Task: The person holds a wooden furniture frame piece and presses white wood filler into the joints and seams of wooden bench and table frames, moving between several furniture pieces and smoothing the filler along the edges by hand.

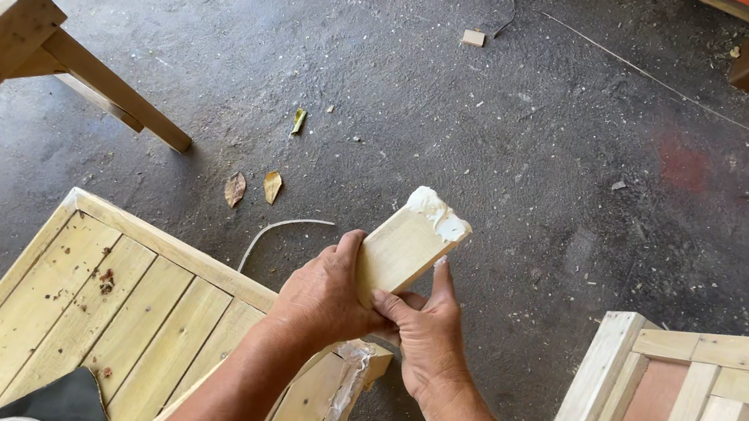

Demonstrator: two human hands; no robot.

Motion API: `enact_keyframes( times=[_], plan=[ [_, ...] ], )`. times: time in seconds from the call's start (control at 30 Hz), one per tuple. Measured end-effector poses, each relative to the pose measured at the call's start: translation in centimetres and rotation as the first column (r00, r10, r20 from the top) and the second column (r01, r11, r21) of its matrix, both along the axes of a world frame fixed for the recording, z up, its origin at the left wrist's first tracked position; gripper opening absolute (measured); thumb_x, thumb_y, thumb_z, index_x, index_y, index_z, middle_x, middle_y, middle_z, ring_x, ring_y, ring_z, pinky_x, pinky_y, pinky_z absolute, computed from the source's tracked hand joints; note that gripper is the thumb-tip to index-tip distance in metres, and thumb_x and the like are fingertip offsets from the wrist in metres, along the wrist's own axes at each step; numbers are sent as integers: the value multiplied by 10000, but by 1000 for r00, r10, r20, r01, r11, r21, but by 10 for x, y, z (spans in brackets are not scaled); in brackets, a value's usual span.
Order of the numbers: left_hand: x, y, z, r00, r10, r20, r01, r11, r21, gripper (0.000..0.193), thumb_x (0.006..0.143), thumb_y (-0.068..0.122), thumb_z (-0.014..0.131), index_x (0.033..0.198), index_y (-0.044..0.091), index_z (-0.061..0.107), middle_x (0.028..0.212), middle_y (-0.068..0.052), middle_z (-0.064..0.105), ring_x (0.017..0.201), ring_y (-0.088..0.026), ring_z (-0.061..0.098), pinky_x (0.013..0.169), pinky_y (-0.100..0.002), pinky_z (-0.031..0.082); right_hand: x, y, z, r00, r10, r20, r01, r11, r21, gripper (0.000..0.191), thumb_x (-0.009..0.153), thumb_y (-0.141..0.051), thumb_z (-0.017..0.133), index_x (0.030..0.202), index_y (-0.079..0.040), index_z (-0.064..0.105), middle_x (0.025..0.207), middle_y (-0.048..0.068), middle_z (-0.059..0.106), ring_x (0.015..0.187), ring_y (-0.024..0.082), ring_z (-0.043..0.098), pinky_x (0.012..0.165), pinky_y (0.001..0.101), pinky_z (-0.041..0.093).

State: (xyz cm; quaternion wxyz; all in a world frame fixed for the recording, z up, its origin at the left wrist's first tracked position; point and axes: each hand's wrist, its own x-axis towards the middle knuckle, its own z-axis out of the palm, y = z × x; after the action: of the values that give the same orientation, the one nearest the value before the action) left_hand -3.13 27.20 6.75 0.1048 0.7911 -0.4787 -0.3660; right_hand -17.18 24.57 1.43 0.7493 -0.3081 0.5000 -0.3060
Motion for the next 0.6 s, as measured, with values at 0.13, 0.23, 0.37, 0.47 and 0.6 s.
enact_keyframes(
  times=[0.13, 0.23, 0.37, 0.47, 0.6],
  plan=[
    [2, -1, -2, 994, 42, -102, -32, 995, 91, 1069, 533, 421, 938, 1423, 84, 451, 1151, -195, 730, 1062, -305, 741, 966, -397, 593, -15, -4, 4, 1000, -22, -16, 22, 999, 38, 1078, 782, -42, 755, 1623, -159, 90, 1107, 211, 696, 991, 294, 703, 841, 399, 601],
    [7, 5, -8, 987, 95, -129, -78, 988, 134, 1073, 584, 307, 891, 1504, 97, 382, 1125, -197, 732, 994, -291, 774, 932, -367, 625, -35, -17, 5, 988, -137, -69, 138, 990, 13, 905, 756, -88, 664, 1581, -108, 292, 1396, 68, 626, 1178, 234, 611, 950, 390, 492],
    [8, 12, -15, 990, 103, -101, -85, 982, 171, 1119, 574, 302, 921, 1523, 117, 359, 1161, -191, 724, 1025, -275, 752, 962, -361, 597, -48, -29, -3, 993, -111, 30, 109, 992, 61, 737, 737, -97, 530, 1473, -56, 536, 1499, 68, 552, 1248, 201, 511, 1007, 385, 402],
    [11, 14, -17, 989, 110, -99, -91, 979, 182, 1124, 559, 290, 922, 1522, 125, 367, 1163, -190, 730, 1030, -265, 753, 960, -359, 600, -47, -34, -8, 991, -102, 81, 95, 992, 84, 709, 722, -82, 516, 1428, -55, 579, 1490, 70, 550, 1245, 199, 495, 1020, 395, 391],
    [11, 18, -21, 986, 135, -93, -116, 975, 189, 1147, 527, 274, 942, 1512, 134, 372, 1185, -182, 718, 1046, -265, 738, 984, -360, 574, -44, -32, -12, 995, -86, 50, 85, 996, 16, 685, 734, -62, 531, 1415, -49, 597, 1511, 101, 558, 1309, 218, 505, 1038, 412, 403]
  ],
)
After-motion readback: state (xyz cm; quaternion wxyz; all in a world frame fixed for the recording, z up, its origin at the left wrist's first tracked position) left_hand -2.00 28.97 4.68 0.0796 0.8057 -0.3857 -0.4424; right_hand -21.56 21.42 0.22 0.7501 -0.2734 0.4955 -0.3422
